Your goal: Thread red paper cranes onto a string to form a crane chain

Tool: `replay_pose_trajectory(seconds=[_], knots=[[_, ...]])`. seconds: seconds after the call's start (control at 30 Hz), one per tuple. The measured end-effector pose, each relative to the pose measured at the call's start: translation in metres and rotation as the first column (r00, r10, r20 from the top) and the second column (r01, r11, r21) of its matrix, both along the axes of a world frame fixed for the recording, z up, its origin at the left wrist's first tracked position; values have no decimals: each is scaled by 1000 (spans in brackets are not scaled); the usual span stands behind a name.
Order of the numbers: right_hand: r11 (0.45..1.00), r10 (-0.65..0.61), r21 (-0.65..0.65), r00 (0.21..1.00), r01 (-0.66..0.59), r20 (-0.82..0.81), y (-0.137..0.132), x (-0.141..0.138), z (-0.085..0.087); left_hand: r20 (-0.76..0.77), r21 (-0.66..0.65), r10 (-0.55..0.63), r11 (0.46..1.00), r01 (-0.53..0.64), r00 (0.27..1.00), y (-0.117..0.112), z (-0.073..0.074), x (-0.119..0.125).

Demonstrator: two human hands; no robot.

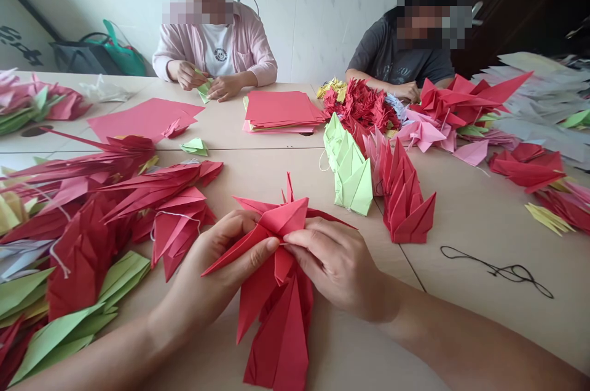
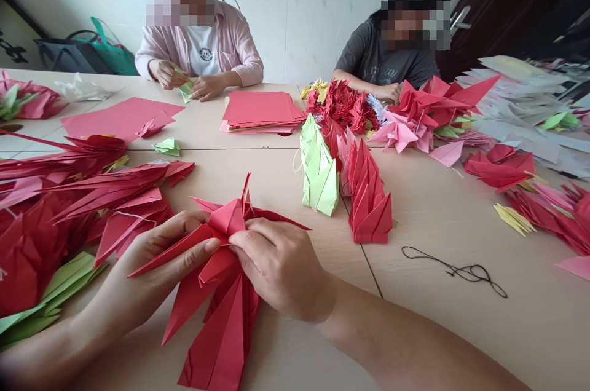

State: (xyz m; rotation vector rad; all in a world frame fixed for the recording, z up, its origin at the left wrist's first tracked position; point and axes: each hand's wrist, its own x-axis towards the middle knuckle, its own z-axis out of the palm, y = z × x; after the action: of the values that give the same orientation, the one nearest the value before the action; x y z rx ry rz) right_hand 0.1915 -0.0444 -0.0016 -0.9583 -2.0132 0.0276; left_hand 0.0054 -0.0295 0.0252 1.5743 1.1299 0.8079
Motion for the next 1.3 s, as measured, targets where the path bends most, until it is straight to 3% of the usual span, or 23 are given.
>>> replay_pose_trajectory(seconds=[0.27, 0.53, 0.8, 1.03, 1.3], knots=[[999, 0, -33, 998, 2, 56, -1, 1, 1, 119, -179, 78, 982, -55, 990, 2, -1, 1], [999, -23, -30, 998, 25, 55, 1, 1, -1, 74, -180, 101, 980, -86, 992, 0, 0, 1], [999, -3, -52, 1000, 4, 16, 0, 2, 2, 76, -87, -17, 996, 23, 997, -2, 0, 3], [998, 41, -45, 999, -39, 36, -2, 3, 1, -94, 229, 26, 973, -4, 995, -5, -9, 2], [999, 41, -33, 998, -39, 57, -2, 2, 2, -80, 171, 10, 985, 4, 997, -7, -2, 5]])
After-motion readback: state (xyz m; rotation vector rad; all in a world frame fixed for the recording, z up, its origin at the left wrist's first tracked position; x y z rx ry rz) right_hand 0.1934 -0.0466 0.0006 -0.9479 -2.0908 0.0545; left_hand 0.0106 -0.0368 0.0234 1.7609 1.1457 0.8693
